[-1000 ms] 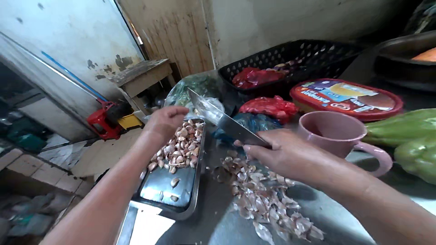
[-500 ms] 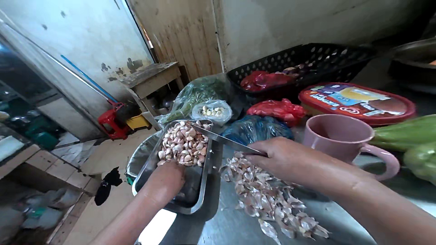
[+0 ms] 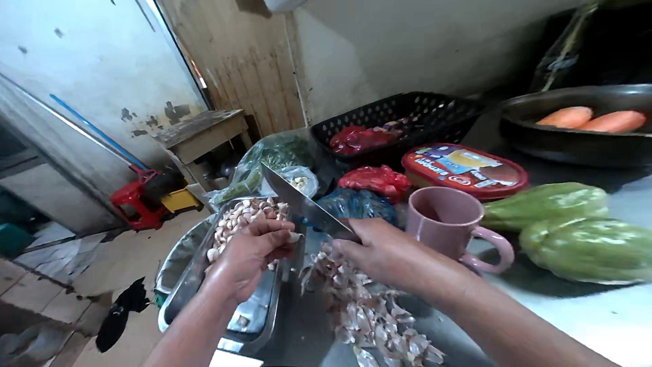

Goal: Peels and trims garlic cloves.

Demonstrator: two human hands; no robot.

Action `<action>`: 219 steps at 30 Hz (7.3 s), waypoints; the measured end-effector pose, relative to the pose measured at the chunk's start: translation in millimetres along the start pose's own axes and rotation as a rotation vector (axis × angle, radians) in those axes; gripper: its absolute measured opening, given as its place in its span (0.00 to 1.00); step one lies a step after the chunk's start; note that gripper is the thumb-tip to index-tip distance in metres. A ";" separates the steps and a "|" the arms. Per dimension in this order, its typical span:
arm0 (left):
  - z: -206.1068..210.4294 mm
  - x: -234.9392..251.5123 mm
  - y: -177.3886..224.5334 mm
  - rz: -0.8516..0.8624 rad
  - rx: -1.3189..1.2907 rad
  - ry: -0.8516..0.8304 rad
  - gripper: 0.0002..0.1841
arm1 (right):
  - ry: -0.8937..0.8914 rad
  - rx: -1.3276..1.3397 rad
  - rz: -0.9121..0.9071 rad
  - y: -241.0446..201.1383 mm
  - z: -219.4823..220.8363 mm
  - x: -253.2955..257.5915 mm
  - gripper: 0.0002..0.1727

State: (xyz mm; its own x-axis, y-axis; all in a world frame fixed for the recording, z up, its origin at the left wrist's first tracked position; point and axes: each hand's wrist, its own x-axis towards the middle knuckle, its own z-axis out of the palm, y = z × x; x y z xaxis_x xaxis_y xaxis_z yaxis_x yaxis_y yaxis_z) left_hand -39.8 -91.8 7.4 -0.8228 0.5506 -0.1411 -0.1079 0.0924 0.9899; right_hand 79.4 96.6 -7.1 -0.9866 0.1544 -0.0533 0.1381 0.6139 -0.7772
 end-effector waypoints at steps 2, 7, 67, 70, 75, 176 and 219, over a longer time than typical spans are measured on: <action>15.9 1.8 -4.2 0.010 -0.140 0.025 0.06 | -0.003 0.065 0.010 -4.4 -0.2 -1.5 0.16; 36.0 1.8 -21.3 0.036 -0.388 -0.009 0.08 | 0.067 0.075 -0.033 0.1 4.8 0.8 0.18; 42.9 2.4 -57.3 0.426 0.406 0.095 0.12 | 0.120 -0.168 0.068 -11.9 10.7 2.3 0.16; 39.8 4.2 -54.7 0.409 0.384 0.117 0.09 | 0.086 -0.035 0.071 -9.4 8.9 4.3 0.13; 28.9 10.9 -49.4 0.305 0.309 0.129 0.10 | 0.237 0.060 0.050 -1.6 2.7 3.1 0.12; 26.7 10.4 -47.2 0.299 0.284 0.063 0.08 | 0.135 -0.116 0.047 -2.0 4.1 3.3 0.12; 5.6 136.3 41.3 0.239 0.630 0.243 0.20 | 0.282 -0.075 0.012 10.9 -2.7 4.7 0.12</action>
State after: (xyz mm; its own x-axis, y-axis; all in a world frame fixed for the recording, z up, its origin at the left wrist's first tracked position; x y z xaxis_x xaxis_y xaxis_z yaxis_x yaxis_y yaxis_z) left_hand -153.3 -8.2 28.9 -0.8925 0.4221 0.1591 0.3736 0.4941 0.7850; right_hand 76.6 106.1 -14.1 -0.9231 0.3645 0.1224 0.1659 0.6647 -0.7284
